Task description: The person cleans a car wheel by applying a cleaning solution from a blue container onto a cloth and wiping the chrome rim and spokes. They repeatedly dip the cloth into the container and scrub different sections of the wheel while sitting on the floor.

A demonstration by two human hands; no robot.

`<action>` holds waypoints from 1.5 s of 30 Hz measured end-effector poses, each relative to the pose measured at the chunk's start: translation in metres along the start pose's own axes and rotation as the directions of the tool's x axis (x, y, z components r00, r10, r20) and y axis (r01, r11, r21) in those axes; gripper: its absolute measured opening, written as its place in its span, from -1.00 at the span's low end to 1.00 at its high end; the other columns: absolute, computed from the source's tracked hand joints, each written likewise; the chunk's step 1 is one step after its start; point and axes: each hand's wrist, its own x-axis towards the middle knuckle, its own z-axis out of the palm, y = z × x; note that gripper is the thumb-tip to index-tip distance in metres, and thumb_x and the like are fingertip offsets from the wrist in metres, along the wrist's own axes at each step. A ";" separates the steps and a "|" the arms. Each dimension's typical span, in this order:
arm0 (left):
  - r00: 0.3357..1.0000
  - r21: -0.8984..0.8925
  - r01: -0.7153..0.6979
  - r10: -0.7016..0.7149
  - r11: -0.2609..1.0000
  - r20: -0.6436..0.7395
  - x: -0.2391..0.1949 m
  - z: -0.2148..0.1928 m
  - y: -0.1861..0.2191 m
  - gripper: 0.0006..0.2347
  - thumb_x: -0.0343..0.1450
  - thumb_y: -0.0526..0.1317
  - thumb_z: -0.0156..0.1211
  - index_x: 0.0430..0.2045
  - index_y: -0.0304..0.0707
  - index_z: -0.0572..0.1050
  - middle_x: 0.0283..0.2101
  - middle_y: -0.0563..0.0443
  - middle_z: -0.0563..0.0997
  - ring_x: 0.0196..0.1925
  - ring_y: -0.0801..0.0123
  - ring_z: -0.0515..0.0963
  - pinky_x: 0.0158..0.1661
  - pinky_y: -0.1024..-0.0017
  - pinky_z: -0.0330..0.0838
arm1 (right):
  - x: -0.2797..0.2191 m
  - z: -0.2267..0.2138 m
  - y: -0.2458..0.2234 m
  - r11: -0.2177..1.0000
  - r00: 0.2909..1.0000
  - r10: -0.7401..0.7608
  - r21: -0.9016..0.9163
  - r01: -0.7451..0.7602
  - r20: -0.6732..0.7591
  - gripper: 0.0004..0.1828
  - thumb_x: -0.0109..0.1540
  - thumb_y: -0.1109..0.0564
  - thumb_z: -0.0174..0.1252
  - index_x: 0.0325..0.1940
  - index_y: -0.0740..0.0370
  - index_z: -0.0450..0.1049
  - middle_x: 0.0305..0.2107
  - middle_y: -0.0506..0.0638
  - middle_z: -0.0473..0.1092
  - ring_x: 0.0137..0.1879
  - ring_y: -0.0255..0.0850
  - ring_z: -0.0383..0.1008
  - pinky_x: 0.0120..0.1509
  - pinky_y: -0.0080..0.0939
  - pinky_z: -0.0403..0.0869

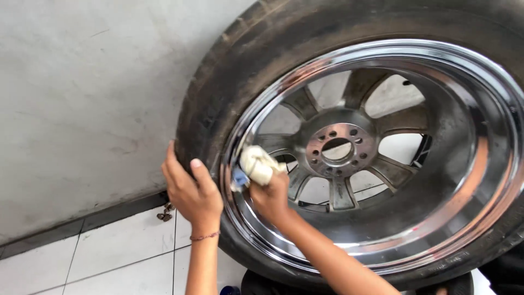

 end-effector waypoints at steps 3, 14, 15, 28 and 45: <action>0.999 0.010 -0.033 0.033 0.999 -0.010 -0.002 0.006 -0.003 -0.52 0.62 0.00 -0.17 0.32 -0.44 0.30 0.21 -0.40 0.46 0.19 -0.28 0.53 0.13 0.02 0.41 | 0.060 0.007 0.030 0.987 0.944 0.132 -0.048 -0.154 -0.303 -0.76 0.18 0.38 0.14 -0.07 0.35 0.49 -0.17 0.17 0.49 0.01 0.04 0.51 0.17 0.00 0.45; 0.999 0.044 -0.041 0.041 0.998 -0.008 -0.004 0.007 -0.010 -0.51 0.67 0.03 -0.21 0.37 -0.42 0.29 0.24 -0.40 0.44 0.23 -0.29 0.52 0.17 0.03 0.40 | -0.056 -0.008 0.012 0.991 0.991 0.135 -0.003 -0.135 0.010 -0.56 0.10 0.47 0.09 0.02 0.25 0.54 -0.04 0.17 0.52 0.17 0.12 0.57 0.33 -0.03 0.48; 1.000 0.033 -0.007 0.007 0.999 0.002 -0.004 0.006 -0.007 -0.50 0.66 0.04 -0.21 0.36 -0.41 0.29 0.22 -0.38 0.45 0.20 -0.25 0.53 0.14 0.04 0.41 | -0.064 -0.027 0.010 0.993 0.978 0.108 0.034 -0.116 0.181 -0.54 0.10 0.47 0.10 0.03 0.22 0.55 -0.04 0.18 0.52 0.15 0.14 0.56 0.30 -0.02 0.49; 0.994 -0.266 0.021 0.009 0.964 0.111 -0.002 -0.023 -0.045 -0.48 0.56 -0.07 0.12 0.39 -0.40 0.28 0.21 -0.30 0.42 0.20 -0.11 0.51 0.17 0.05 0.37 | -0.076 -0.215 -0.035 0.828 0.280 0.554 -0.554 -0.087 0.784 -0.37 -0.02 0.43 0.18 0.13 0.11 0.55 -0.03 0.23 0.47 0.01 0.19 0.51 0.09 0.00 0.50; 0.947 -0.818 0.232 0.069 0.526 0.313 -0.212 0.022 0.025 -0.62 0.32 -0.33 0.31 0.06 -0.27 0.52 0.06 -0.13 0.50 0.11 0.13 0.57 0.13 0.18 0.49 | -0.071 -0.284 -0.025 0.491 0.562 0.809 -0.725 -0.483 0.173 -0.72 0.14 0.28 0.31 -0.06 0.35 0.59 -0.25 0.10 0.62 -0.15 -0.21 0.59 -0.01 -0.17 0.52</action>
